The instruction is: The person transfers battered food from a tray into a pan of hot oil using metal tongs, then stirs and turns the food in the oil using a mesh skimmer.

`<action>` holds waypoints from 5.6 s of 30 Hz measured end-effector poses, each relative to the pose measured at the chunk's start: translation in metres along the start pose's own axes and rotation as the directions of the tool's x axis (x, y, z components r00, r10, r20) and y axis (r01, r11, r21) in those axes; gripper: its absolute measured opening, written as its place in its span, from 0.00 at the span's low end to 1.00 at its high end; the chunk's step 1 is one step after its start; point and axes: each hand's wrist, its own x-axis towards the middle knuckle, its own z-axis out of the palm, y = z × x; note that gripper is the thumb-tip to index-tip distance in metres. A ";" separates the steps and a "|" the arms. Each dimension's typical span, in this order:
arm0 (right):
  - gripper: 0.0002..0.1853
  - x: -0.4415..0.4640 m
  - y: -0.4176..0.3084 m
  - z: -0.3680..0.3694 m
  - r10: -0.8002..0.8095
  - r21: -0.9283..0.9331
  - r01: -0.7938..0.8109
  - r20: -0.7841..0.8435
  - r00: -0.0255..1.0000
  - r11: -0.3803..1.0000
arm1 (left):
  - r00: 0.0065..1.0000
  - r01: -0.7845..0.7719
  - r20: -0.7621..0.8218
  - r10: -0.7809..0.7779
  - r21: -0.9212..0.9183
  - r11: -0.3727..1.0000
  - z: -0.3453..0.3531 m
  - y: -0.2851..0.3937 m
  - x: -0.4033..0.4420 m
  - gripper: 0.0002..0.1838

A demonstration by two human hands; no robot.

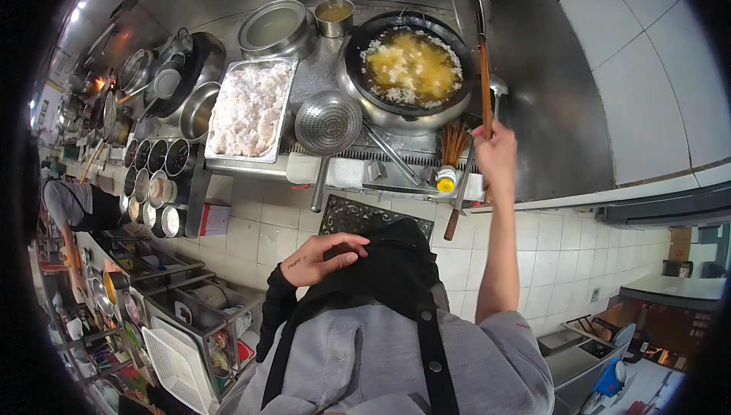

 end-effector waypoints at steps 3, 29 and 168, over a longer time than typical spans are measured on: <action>0.06 0.031 0.024 -0.022 0.018 -0.113 -0.015 0.031 0.999 0.993 | 1.000 -0.024 0.013 0.023 0.067 0.997 0.006 -0.002 0.003 0.18; 0.13 0.009 0.042 -0.096 0.332 0.266 -0.457 0.405 0.852 0.849 | 0.988 0.092 -0.117 -0.099 -0.070 0.993 -0.001 -0.016 -0.008 0.22; 0.08 0.034 -0.037 0.026 0.245 0.552 -0.339 0.239 0.940 0.762 | 0.974 0.140 -0.165 -0.157 -0.110 0.984 -0.012 -0.039 0.002 0.19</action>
